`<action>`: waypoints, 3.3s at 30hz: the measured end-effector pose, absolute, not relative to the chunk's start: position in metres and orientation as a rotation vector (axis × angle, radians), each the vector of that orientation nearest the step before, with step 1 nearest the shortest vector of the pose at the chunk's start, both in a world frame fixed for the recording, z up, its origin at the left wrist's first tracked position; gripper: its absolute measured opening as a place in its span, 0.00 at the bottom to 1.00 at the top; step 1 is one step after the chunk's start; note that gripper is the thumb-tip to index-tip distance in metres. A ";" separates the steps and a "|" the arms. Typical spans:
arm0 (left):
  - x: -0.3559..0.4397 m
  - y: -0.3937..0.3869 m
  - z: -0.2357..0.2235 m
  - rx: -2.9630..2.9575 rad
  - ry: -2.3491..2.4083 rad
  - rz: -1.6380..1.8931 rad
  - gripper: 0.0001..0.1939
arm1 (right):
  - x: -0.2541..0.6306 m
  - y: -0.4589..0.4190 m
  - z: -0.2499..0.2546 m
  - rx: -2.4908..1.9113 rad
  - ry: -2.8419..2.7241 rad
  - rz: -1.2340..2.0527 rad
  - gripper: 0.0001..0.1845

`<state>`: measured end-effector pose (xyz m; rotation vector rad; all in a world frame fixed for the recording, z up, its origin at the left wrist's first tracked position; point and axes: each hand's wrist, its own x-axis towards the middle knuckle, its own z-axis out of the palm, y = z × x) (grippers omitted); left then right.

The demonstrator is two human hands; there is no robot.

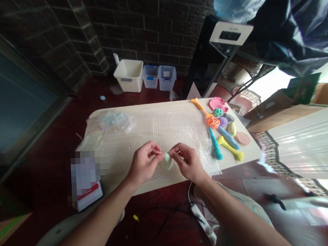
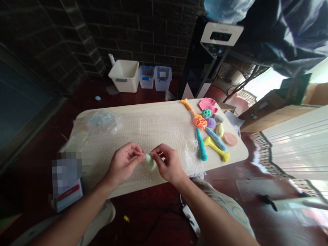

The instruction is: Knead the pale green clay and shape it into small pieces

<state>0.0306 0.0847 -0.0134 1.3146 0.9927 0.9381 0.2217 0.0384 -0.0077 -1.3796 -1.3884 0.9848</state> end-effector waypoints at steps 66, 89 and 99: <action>0.042 0.076 -0.004 1.136 0.901 1.032 0.05 | 0.223 0.033 0.006 -1.229 -1.181 1.226 0.12; 0.042 0.072 -0.009 1.242 0.840 0.668 0.19 | 0.230 0.041 -0.004 -1.242 -1.052 1.255 0.21; 0.029 0.077 -0.005 1.271 1.019 0.594 0.23 | 0.241 0.037 0.004 -1.377 -1.442 1.263 0.20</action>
